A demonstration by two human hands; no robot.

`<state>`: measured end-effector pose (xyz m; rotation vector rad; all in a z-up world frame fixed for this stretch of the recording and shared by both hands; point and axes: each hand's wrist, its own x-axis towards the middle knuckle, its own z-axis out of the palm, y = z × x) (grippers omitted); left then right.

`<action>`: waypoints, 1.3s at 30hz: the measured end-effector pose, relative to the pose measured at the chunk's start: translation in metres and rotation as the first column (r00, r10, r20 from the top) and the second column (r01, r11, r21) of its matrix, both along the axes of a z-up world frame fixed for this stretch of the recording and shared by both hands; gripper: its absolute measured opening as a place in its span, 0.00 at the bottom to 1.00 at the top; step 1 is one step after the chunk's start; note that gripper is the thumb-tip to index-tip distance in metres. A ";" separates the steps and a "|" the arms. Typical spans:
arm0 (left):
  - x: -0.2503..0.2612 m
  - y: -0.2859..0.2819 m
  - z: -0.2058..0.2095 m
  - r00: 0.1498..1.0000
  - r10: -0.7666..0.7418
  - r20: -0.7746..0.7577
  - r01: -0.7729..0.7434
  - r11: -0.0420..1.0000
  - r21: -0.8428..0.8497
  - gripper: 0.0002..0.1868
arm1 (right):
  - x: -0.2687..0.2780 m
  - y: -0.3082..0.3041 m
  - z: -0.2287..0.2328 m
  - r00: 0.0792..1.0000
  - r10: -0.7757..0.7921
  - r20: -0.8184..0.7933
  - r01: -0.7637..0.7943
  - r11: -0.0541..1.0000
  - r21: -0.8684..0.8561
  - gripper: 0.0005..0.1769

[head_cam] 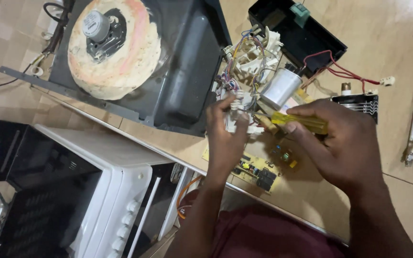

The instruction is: Disassembling a microwave oven to clean and inspect its internal electronic components.

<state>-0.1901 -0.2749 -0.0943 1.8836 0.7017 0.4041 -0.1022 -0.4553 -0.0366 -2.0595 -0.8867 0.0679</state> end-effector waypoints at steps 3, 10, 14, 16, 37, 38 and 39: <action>-0.001 -0.001 -0.024 0.990 -0.144 -0.001 0.134 0.917 0.377 0.22 | 0.005 -0.005 0.001 1.000 -0.004 0.025 0.006 0.995 -0.098 0.15; -0.008 0.003 -0.011 0.992 -0.130 -0.001 0.121 0.921 0.369 0.21 | 0.010 -0.007 0.024 0.991 -0.119 -0.059 0.106 0.977 -0.187 0.13; 0.008 0.015 0.023 0.988 -0.152 -0.031 0.154 0.934 0.323 0.27 | 0.040 0.005 -0.009 0.965 -0.259 0.049 0.248 0.955 0.163 0.11; 0.027 0.021 0.029 0.984 -0.180 -0.008 0.175 0.945 0.277 0.30 | 0.046 0.016 -0.010 0.923 -0.282 0.261 0.232 0.951 0.206 0.12; 0.088 0.043 0.052 0.969 -0.186 -0.165 0.175 0.981 -0.082 0.26 | 0.054 -0.009 0.014 0.859 -0.300 -0.414 0.421 0.874 0.240 0.08; 0.082 0.045 0.045 0.967 -0.212 -0.140 0.205 0.976 -0.068 0.24 | 0.053 -0.013 0.015 0.862 -0.313 -0.398 0.428 0.871 0.243 0.08; 0.078 0.045 0.038 0.964 -0.242 -0.110 0.238 0.970 -0.056 0.23 | 0.052 -0.018 0.016 0.866 -0.330 -0.377 0.436 0.866 0.245 0.08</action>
